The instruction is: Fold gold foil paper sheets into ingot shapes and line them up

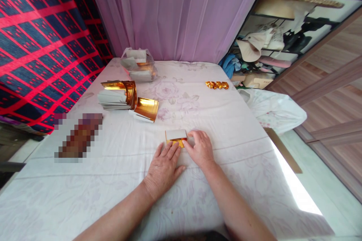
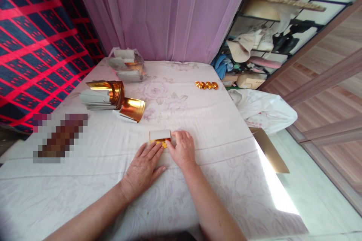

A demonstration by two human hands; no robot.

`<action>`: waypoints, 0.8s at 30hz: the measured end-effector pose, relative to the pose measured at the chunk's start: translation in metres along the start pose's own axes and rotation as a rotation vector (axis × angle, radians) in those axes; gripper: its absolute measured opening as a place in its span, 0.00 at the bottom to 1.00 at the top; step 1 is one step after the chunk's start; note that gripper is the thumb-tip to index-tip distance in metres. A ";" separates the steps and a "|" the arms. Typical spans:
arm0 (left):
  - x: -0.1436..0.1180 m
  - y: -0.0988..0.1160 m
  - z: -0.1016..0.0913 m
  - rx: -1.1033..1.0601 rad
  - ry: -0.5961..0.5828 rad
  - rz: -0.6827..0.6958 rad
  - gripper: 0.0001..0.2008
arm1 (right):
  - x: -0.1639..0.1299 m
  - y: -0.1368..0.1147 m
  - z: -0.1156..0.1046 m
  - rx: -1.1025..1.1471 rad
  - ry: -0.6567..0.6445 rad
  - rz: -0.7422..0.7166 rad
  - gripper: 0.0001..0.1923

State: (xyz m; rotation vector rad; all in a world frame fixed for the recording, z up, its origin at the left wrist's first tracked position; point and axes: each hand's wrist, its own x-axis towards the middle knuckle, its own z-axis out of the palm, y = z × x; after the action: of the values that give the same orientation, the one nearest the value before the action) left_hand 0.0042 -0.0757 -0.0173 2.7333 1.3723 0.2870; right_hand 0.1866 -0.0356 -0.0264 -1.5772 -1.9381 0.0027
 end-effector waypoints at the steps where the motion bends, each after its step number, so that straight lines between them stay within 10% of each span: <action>1: 0.000 0.000 0.000 0.000 0.003 0.001 0.28 | 0.000 0.000 0.000 0.009 0.002 -0.001 0.05; 24: 0.001 0.000 -0.002 -0.033 -0.014 -0.006 0.28 | -0.004 -0.003 -0.006 0.013 -0.122 -0.034 0.06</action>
State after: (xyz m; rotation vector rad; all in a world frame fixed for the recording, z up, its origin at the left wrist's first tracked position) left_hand 0.0040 -0.0753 -0.0150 2.6995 1.3595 0.2875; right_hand 0.1870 -0.0424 -0.0218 -1.5671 -2.0542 0.0995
